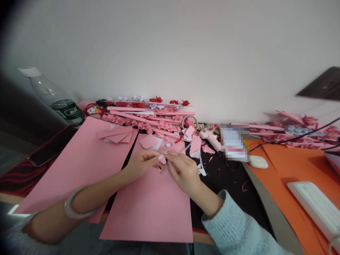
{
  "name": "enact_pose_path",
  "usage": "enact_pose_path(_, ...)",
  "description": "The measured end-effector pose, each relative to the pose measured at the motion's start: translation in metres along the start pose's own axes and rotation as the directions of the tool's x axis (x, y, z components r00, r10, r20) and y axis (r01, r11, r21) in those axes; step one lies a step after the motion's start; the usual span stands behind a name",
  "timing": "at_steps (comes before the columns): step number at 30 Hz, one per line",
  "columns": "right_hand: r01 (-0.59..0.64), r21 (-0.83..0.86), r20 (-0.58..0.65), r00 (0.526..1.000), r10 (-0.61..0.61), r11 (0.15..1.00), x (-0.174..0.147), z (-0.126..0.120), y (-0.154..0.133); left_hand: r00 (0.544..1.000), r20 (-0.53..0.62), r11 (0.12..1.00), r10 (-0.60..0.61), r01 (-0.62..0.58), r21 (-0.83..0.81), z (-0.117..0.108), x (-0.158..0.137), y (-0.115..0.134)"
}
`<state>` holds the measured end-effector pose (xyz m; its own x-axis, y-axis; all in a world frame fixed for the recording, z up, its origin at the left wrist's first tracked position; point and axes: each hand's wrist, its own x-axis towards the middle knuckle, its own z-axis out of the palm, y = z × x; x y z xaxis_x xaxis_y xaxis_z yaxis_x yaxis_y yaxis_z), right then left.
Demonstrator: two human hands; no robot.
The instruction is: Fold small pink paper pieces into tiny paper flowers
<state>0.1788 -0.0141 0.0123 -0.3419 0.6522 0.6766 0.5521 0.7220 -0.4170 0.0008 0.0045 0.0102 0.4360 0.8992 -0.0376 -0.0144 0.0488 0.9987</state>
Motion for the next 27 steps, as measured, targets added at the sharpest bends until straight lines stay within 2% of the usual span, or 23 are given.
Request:
enact_pose_path(4, 0.049, -0.024, 0.022, 0.999, -0.048, 0.999, -0.0001, -0.0009, 0.0019, 0.999, -0.029, 0.999, 0.022, -0.021, 0.027, -0.0002, -0.0004, -0.0021)
enact_pose_path(9, 0.102, -0.076, 0.126, 0.988, -0.092, 0.992, 0.0002, -0.002, 0.0035, 0.997, -0.057, 0.995, -0.058, 0.053, -0.082, 0.0007, -0.0001, 0.0026)
enact_pose_path(14, 0.095, -0.094, 0.174, 0.982, -0.078, 0.991, 0.0014, -0.0026, 0.0023, 0.996, -0.032, 0.979, -0.084, 0.077, -0.187, -0.0009, 0.0017, 0.0011)
enact_pose_path(18, 0.027, -0.013, 0.164, 0.986, -0.024, 1.0, 0.0003, -0.003, 0.0022, 0.998, -0.025, 0.991, -0.065, 0.061, -0.122, -0.0012, 0.0027, -0.0014)
enact_pose_path(20, -0.068, 0.032, 0.138, 0.988, 0.063, 0.997, -0.0005, -0.0031, 0.0019, 1.0, -0.021, 0.999, -0.011, 0.01, -0.035, -0.001, 0.0019, -0.0008)
enact_pose_path(23, -0.18, 0.067, 0.122, 0.978, 0.171, 0.981, -0.0006, -0.0031, 0.0013, 0.989, -0.037, 0.975, 0.146, -0.138, 0.173, -0.0019, -0.0009, 0.0012)
enact_pose_path(27, -0.195, 0.097, 0.123, 0.975, 0.183, 0.976, 0.0013, -0.0033, 0.0011, 0.916, -0.003, 0.829, 0.401, -0.362, 0.427, -0.0054, -0.0039, 0.0011)
